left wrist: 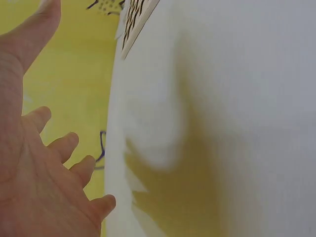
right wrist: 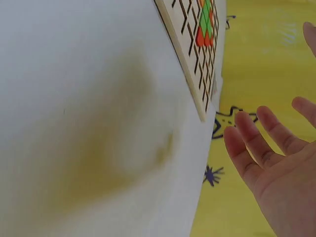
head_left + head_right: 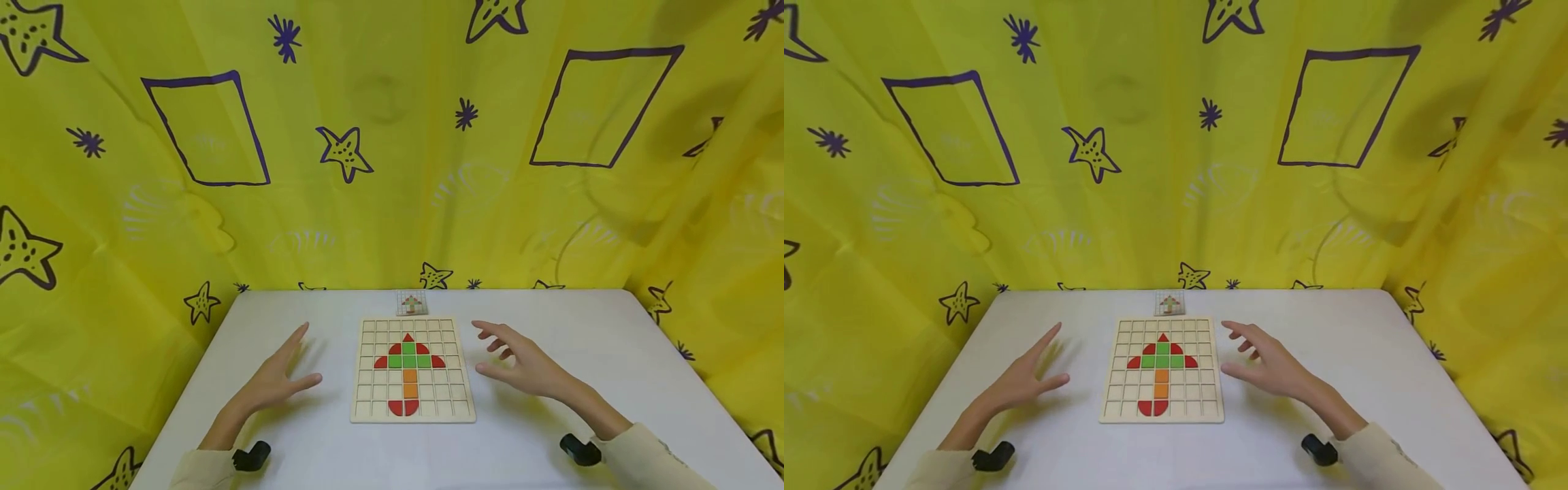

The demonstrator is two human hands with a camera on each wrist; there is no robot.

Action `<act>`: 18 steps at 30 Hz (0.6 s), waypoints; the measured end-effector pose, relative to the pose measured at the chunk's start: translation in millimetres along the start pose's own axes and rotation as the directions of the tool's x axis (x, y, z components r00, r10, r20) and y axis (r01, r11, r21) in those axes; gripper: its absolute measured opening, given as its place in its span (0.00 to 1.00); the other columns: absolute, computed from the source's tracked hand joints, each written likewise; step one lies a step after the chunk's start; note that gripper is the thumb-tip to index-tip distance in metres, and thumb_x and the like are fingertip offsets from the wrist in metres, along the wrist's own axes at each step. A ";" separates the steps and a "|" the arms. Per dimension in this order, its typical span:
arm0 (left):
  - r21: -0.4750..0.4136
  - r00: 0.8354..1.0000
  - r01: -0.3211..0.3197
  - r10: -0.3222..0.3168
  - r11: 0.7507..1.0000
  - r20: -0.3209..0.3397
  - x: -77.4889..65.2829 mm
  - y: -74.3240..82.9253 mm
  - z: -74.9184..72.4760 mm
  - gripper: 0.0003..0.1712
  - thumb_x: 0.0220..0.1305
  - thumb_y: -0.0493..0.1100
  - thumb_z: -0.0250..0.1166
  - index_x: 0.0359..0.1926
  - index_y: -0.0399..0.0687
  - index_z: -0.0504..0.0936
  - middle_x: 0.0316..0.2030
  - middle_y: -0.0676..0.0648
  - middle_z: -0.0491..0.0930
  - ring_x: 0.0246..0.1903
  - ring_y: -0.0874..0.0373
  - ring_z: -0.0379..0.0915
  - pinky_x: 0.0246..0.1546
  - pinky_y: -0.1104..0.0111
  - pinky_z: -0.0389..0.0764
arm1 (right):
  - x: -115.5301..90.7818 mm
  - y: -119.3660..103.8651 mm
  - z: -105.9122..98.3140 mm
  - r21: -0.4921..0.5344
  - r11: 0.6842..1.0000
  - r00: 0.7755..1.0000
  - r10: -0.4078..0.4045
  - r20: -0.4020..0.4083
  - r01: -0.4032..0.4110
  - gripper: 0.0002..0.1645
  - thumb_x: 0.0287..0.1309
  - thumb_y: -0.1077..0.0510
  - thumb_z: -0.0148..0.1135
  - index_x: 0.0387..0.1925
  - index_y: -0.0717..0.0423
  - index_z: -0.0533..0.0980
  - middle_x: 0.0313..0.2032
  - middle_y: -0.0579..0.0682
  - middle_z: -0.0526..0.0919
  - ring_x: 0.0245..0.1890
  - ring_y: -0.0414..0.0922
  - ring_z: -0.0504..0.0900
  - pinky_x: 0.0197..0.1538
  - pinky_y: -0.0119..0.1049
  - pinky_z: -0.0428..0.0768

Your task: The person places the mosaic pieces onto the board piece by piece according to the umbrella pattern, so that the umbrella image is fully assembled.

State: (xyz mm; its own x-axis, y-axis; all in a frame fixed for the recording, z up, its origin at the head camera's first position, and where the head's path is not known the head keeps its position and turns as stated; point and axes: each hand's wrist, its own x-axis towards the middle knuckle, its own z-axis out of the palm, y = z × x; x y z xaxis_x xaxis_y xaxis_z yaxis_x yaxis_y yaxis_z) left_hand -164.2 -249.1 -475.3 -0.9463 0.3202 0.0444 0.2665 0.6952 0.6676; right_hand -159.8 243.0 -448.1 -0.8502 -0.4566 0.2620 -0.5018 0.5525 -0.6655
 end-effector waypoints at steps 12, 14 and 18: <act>0.041 0.997 0.051 -0.048 0.998 -0.064 -27.1 -22.9 -36.8 0.60 0.64 0.61 0.71 0.84 0.57 0.43 0.81 0.36 0.47 0.75 0.28 0.47 0.65 0.27 0.57 | -26.5 13.9 -30.1 -0.077 0.996 0.994 0.031 -0.104 -0.039 0.42 0.63 0.55 0.73 0.75 0.49 0.66 0.57 0.50 0.79 0.47 0.49 0.83 0.47 0.41 0.84; 0.046 0.997 0.044 -0.041 0.998 -0.073 -27.7 -23.6 -36.7 0.60 0.64 0.61 0.72 0.83 0.55 0.44 0.80 0.36 0.47 0.75 0.28 0.48 0.65 0.27 0.55 | -29.4 15.8 -32.6 -0.096 0.994 0.993 0.039 -0.114 -0.050 0.43 0.62 0.55 0.73 0.75 0.50 0.65 0.57 0.50 0.79 0.47 0.50 0.83 0.47 0.40 0.84; 0.134 0.994 0.020 -0.005 0.991 -0.109 -23.5 -22.3 -34.7 0.60 0.61 0.62 0.73 0.83 0.53 0.48 0.80 0.35 0.49 0.76 0.28 0.46 0.66 0.24 0.43 | -31.4 17.0 -39.0 -0.166 0.985 0.990 0.032 -0.136 -0.055 0.44 0.61 0.54 0.75 0.74 0.54 0.66 0.59 0.55 0.78 0.49 0.56 0.82 0.49 0.49 0.83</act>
State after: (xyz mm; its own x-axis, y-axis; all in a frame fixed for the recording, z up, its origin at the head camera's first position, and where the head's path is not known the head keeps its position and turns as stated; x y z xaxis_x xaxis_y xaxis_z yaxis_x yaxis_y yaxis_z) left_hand -154.3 -294.5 -465.4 -0.9620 0.2446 0.1213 0.2696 0.7813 0.5629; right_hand -147.8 293.9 -440.4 -0.8796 -0.3398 0.3330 -0.4741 0.6845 -0.5538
